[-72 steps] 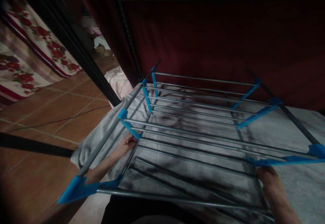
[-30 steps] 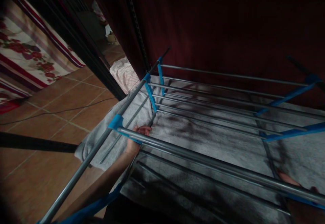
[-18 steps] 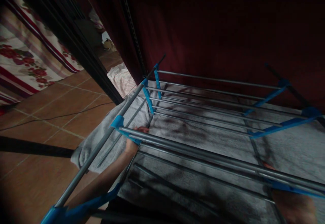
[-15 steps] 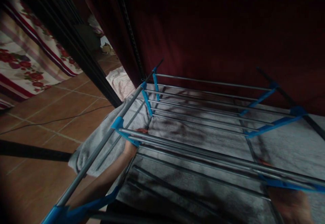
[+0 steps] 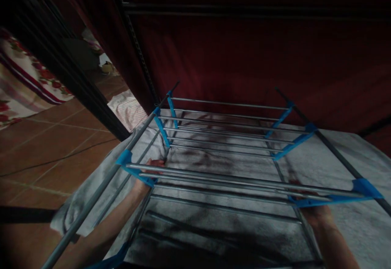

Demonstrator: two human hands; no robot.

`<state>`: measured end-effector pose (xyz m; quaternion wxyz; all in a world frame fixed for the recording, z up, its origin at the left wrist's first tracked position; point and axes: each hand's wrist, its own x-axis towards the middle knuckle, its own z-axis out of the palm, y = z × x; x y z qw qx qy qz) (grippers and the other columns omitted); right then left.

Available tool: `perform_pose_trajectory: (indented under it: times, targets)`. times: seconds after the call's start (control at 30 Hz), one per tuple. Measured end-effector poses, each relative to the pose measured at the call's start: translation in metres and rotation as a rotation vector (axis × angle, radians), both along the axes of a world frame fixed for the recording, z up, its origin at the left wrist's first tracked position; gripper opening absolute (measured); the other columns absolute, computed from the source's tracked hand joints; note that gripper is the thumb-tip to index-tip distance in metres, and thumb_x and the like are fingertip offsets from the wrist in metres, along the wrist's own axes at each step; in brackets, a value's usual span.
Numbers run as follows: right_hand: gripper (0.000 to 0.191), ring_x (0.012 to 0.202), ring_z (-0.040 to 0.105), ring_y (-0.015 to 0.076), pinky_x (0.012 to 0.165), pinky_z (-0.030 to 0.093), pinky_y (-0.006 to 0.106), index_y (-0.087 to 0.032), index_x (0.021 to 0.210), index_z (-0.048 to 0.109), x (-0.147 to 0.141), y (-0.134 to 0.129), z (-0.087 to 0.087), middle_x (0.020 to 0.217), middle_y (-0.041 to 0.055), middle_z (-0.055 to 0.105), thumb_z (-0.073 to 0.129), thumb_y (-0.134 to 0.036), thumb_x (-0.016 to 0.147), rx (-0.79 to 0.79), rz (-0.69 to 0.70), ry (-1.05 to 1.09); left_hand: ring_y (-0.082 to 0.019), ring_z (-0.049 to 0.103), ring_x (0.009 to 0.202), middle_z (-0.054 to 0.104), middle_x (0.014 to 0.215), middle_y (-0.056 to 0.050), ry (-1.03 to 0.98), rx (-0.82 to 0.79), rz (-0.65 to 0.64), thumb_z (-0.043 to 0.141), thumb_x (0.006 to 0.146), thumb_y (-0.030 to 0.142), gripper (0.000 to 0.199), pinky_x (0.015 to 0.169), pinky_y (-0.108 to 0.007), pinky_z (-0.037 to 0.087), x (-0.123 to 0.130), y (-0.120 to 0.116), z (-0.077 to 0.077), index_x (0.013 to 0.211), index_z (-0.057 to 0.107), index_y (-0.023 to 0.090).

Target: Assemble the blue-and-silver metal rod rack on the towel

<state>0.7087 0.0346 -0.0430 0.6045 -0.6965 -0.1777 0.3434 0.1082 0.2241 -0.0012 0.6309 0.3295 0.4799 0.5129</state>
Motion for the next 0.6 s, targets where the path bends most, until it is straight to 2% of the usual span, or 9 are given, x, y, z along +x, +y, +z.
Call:
perform_pose_trajectory:
  times: [0.1,0.23,0.4,0.6]
  targets:
    - [0.026,0.110,0.064,0.0259,0.095,0.050,0.033,-0.030,0.088,0.077,-0.007,0.001,-0.006,0.114,0.0098,0.070,0.061,-0.048,0.076,0.053,0.007,0.212,-0.020,0.064,0.076,0.071,0.083,-0.008,0.005,0.011,0.021,0.069,0.073,0.057,0.047,0.068,-0.028,0.054,0.000,0.001,-0.004,0.093,0.072,0.015]
    - [0.035,0.129,0.052,0.0213,0.106,0.043,0.028,-0.033,0.095,0.076,-0.016,0.002,-0.002,0.135,0.0041,0.060,0.058,-0.058,0.080,0.066,0.075,0.270,-0.021,0.064,0.082,0.072,0.086,-0.006,0.038,0.044,0.053,0.072,0.069,0.047,0.040,0.075,-0.027,0.055,-0.004,0.002,-0.008,0.095,0.072,0.017]
    - [0.036,0.128,0.054,0.0215,0.112,0.039,0.031,-0.028,0.094,0.075,-0.024,0.006,0.003,0.132,0.0038,0.062,0.064,-0.056,0.072,0.102,0.027,0.219,-0.021,0.064,0.080,0.072,0.085,-0.006,0.096,0.025,0.023,0.073,0.063,0.043,0.041,0.074,-0.027,0.055,-0.006,0.003,-0.007,0.095,0.072,0.017]
    - [0.033,0.105,0.065,0.0204,0.092,0.054,0.031,-0.026,0.088,0.073,-0.034,0.010,0.011,0.113,0.0054,0.071,0.065,-0.053,0.070,0.126,-0.044,0.172,-0.023,0.064,0.085,0.073,0.088,-0.003,0.145,-0.011,0.046,0.069,0.063,0.046,0.036,0.078,-0.028,0.056,-0.004,0.002,-0.001,0.088,0.074,0.020]
